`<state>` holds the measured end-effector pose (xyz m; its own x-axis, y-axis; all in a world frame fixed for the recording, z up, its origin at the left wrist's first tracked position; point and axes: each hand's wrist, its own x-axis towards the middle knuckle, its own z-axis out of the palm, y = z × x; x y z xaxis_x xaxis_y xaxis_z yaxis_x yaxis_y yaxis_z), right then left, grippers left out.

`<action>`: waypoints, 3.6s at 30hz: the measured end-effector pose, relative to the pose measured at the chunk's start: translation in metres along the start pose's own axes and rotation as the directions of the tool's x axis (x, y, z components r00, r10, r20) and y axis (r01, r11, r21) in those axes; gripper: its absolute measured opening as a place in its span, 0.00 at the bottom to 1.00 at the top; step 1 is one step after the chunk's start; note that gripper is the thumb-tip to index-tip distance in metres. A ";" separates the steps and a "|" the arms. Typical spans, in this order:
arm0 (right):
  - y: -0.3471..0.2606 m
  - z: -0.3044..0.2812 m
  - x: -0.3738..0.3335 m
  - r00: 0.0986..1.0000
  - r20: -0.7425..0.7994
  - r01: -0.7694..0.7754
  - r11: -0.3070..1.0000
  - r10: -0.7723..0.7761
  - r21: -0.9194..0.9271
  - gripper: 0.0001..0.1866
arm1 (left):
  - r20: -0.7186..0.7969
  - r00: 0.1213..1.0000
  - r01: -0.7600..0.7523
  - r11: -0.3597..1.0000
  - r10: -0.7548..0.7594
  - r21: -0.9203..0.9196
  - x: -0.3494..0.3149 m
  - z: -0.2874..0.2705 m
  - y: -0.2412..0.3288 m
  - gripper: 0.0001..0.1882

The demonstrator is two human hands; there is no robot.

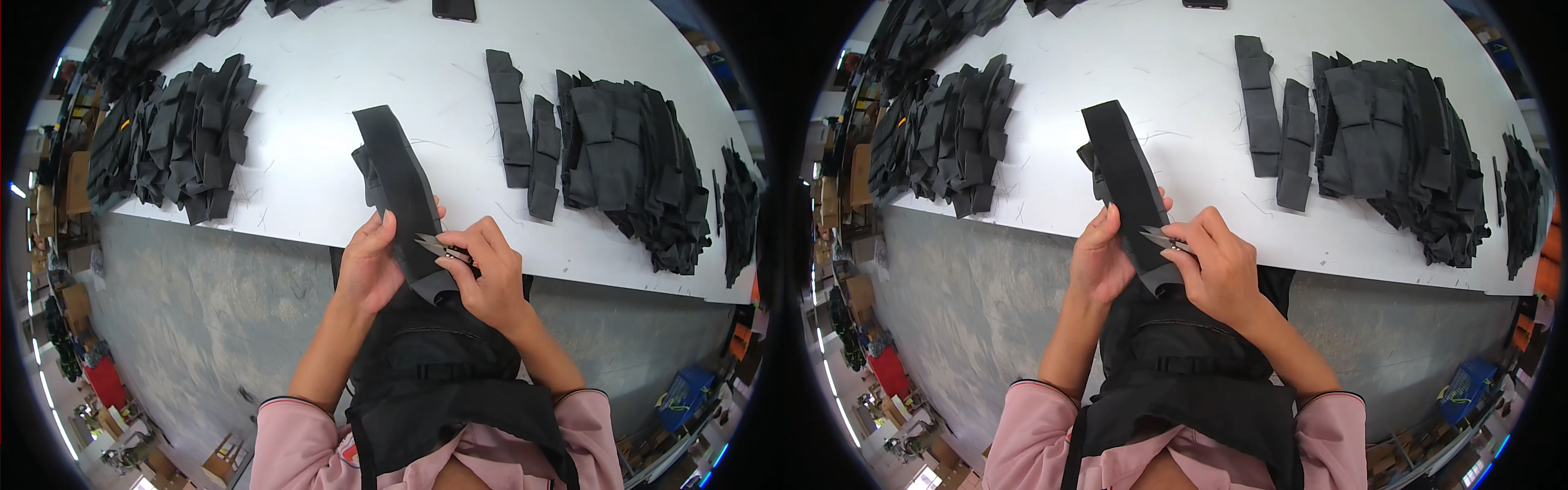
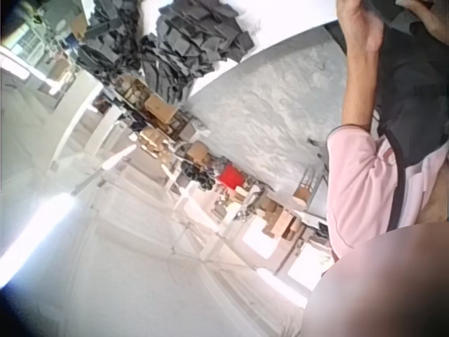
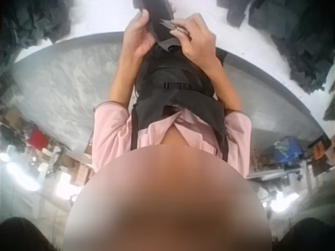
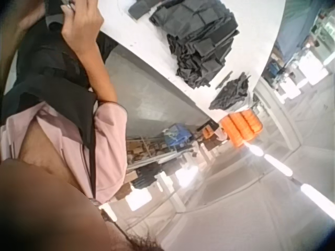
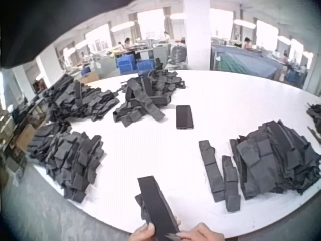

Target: Trimming loose threads from black fabric pieces using small scissors.

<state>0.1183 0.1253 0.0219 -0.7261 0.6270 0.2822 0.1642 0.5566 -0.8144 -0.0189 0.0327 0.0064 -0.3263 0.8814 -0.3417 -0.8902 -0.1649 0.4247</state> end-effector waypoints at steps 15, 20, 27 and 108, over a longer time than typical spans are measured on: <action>0.004 0.009 -0.001 0.990 -0.092 0.100 0.994 -0.104 -0.053 0.12 | -0.035 0.999 0.019 0.999 -0.021 -0.049 -0.002 -0.006 -0.003 0.24; 0.005 0.000 -0.010 0.997 -0.075 -0.008 1.000 0.008 -0.009 0.13 | -0.165 0.986 0.041 0.999 -0.035 0.034 0.001 -0.012 -0.001 0.23; 0.013 -0.004 -0.019 0.994 -0.081 -0.078 0.997 0.079 0.022 0.13 | -0.132 0.985 0.108 0.994 -0.108 -0.007 -0.003 -0.010 0.001 0.22; 0.012 -0.028 0.001 0.990 -0.140 -0.005 0.982 -0.022 -0.187 0.13 | -0.103 0.976 0.215 0.929 -0.192 0.301 -0.019 0.013 -0.006 0.19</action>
<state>0.1383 0.1481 0.0266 -0.6286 0.6851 0.3681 0.2899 0.6456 -0.7065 -0.0034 0.0231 0.0216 -0.1803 0.8462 -0.5014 -0.8015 0.1691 0.5736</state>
